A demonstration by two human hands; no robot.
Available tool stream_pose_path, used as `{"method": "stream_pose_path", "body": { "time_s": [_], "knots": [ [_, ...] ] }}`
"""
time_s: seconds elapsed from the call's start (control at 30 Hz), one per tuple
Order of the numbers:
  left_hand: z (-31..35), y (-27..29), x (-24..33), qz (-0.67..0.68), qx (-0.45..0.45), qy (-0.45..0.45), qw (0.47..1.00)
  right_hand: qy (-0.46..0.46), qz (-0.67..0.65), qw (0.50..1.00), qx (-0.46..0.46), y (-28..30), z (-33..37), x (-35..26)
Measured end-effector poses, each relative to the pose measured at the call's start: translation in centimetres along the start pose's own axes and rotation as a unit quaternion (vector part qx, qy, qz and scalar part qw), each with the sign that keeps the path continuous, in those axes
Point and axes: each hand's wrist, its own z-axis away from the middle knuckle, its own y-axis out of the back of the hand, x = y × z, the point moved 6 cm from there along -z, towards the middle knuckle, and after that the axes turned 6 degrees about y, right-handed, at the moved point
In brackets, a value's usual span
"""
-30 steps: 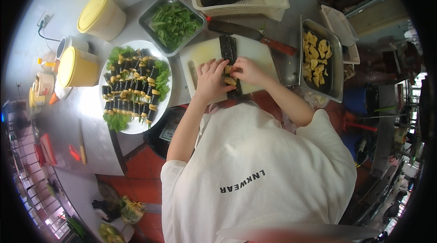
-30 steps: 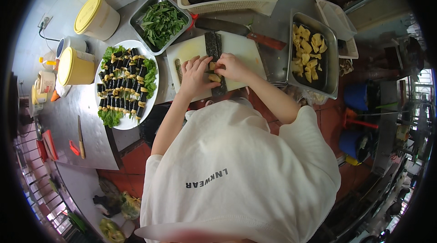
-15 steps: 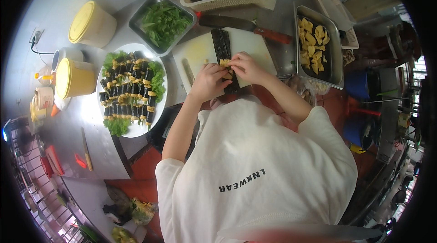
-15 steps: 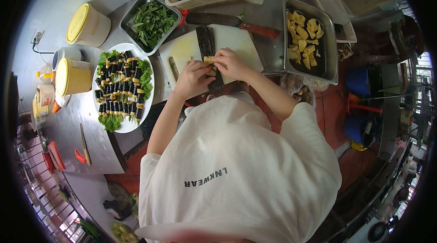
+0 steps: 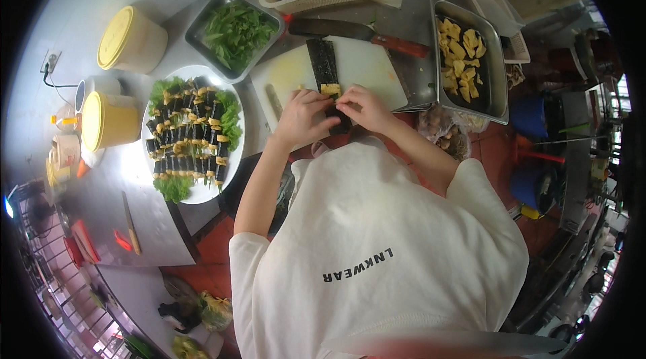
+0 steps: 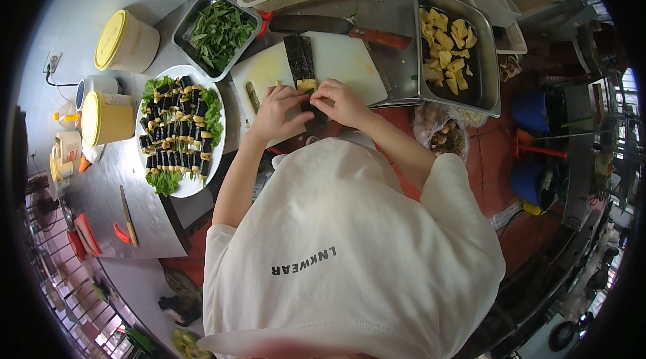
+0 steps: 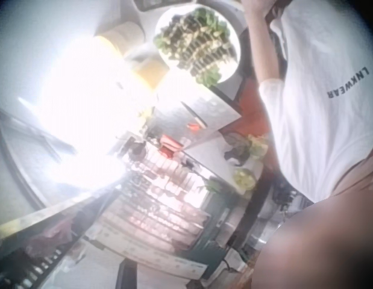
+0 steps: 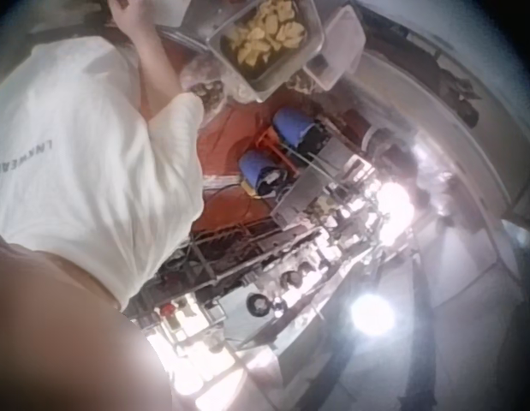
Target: The person assembles small sushi rolls by placing a sheet of seaweed on a cutting board, adding a strip of egg omelet and a green vegetable, then rolling it tightly. The finished rolls are placed on a plate with lettuce.
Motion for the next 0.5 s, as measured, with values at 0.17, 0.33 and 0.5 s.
{"method": "stream_pose_path", "body": {
  "time_s": [0.17,0.33,0.5],
  "knots": [
    [0.0,-1.5,-1.9,0.004,0.058,0.047,0.997,-0.047,-0.001,0.998,0.043,0.0,-1.0,-0.4],
    [-0.5,-1.7,-2.2,0.009,0.072,0.072,0.995,0.112,0.138,0.984,0.020,-0.3,0.1,-1.1],
    [-0.4,-0.9,-1.1,0.008,0.073,0.059,0.996,0.084,0.241,0.967,0.019,-0.7,-0.1,-0.5]
  ]
}}
